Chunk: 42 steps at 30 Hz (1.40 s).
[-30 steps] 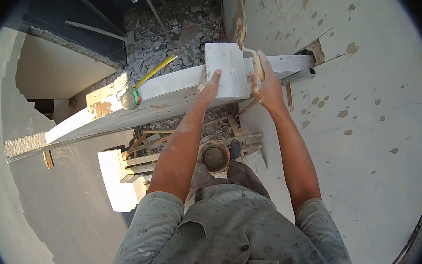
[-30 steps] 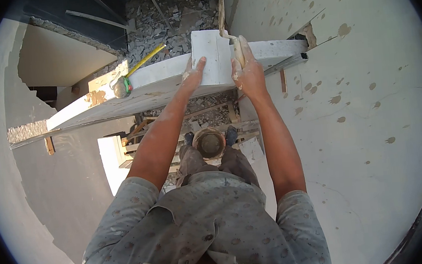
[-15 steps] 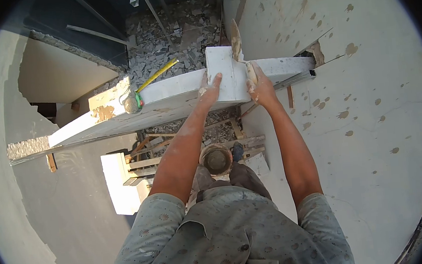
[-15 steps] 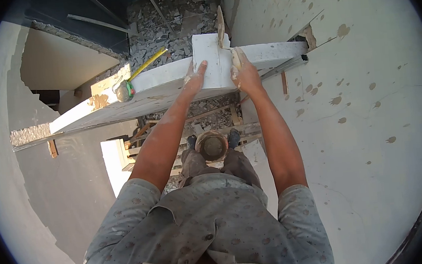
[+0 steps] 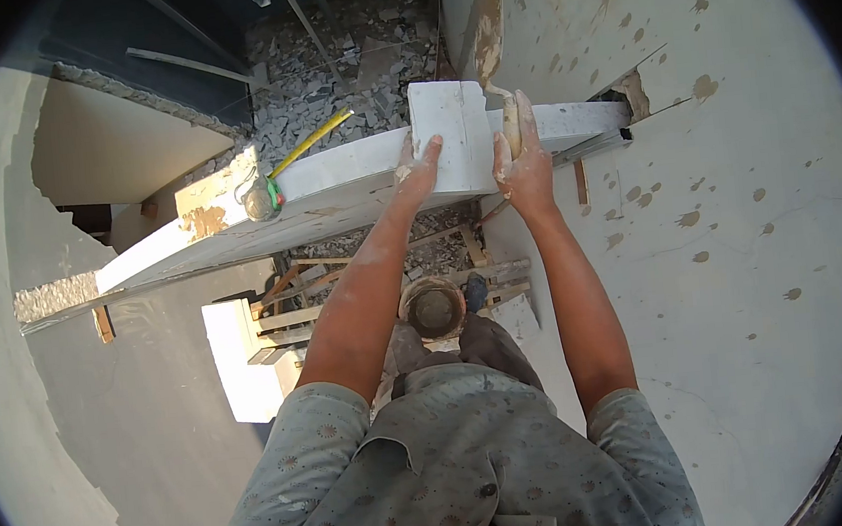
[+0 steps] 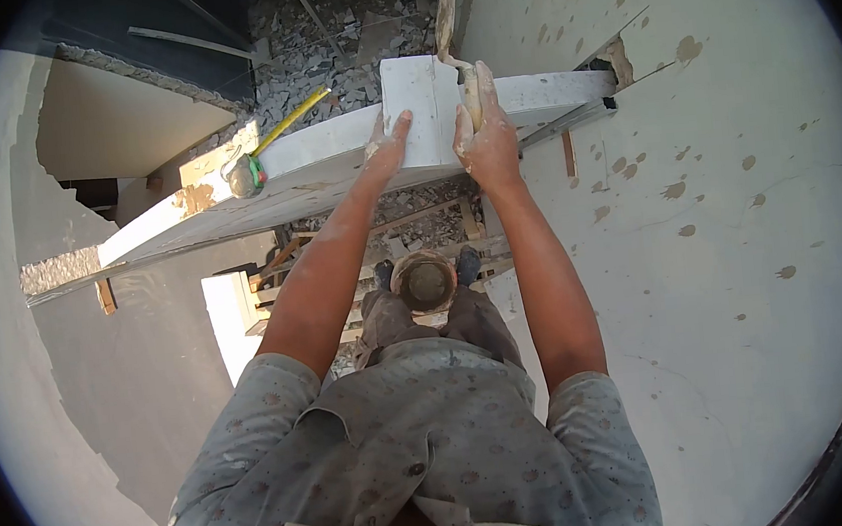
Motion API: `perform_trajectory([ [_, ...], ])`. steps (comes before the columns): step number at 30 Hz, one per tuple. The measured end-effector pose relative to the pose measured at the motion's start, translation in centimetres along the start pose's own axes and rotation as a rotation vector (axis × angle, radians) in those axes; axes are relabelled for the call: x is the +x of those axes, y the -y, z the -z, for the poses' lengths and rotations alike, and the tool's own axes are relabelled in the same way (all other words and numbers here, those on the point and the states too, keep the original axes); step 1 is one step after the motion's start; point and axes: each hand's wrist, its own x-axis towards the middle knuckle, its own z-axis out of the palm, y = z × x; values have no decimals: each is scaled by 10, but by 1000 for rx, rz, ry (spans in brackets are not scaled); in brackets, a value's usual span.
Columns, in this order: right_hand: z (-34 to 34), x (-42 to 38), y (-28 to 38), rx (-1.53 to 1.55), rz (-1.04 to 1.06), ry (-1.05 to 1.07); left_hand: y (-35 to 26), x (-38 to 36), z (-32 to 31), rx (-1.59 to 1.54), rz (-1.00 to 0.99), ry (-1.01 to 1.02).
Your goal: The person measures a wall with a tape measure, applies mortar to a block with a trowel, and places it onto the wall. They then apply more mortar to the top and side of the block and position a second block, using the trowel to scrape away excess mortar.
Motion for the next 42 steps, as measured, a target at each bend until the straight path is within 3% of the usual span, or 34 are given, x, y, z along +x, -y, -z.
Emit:
perform_trajectory([
  [2, -9, 5, -39, -181, -84, 205, 8, 4, -3, 49, -38, -38],
  [8, 12, -18, 15, 83, 56, -134, 4, 1, -1, 38, -16, -31],
  [11, 1, -22, -38, -159, -102, 246, 10, 7, -5, 32, -66, -46],
  [14, 23, -25, 9, -37, 61, 82, 13, 18, -4, 17, -68, -23],
  [17, 3, -45, 2, 17, 195, -221, 5, 1, -2, 29, -35, -23],
  [20, 1, -46, -53, -159, -13, 233, 8, 5, -3, 40, -95, -22],
  [23, 22, -47, 12, 13, 18, 41, 18, 3, -4, 61, -65, -12],
  [26, 4, -64, -1, 54, 65, -127, 1, -2, 0, 57, -43, -23],
  [29, 9, -57, -44, -109, 34, 204, -2, 9, -4, 52, -91, -56],
  [32, 34, -60, 24, 16, 107, -44, 11, -3, -3, 35, -75, -31],
  [35, 12, -81, -1, 3, 11, -28, 9, 5, -2, 36, -92, -8],
  [38, 18, -79, -16, -152, -171, 285, 4, 14, -4, 30, -112, -26],
  [41, 18, -88, 28, 6, 91, -166, 17, 2, -4, 36, -32, -23],
  [42, 15, -89, 23, 14, -20, -55, 6, 1, -2, 42, -29, -35],
])
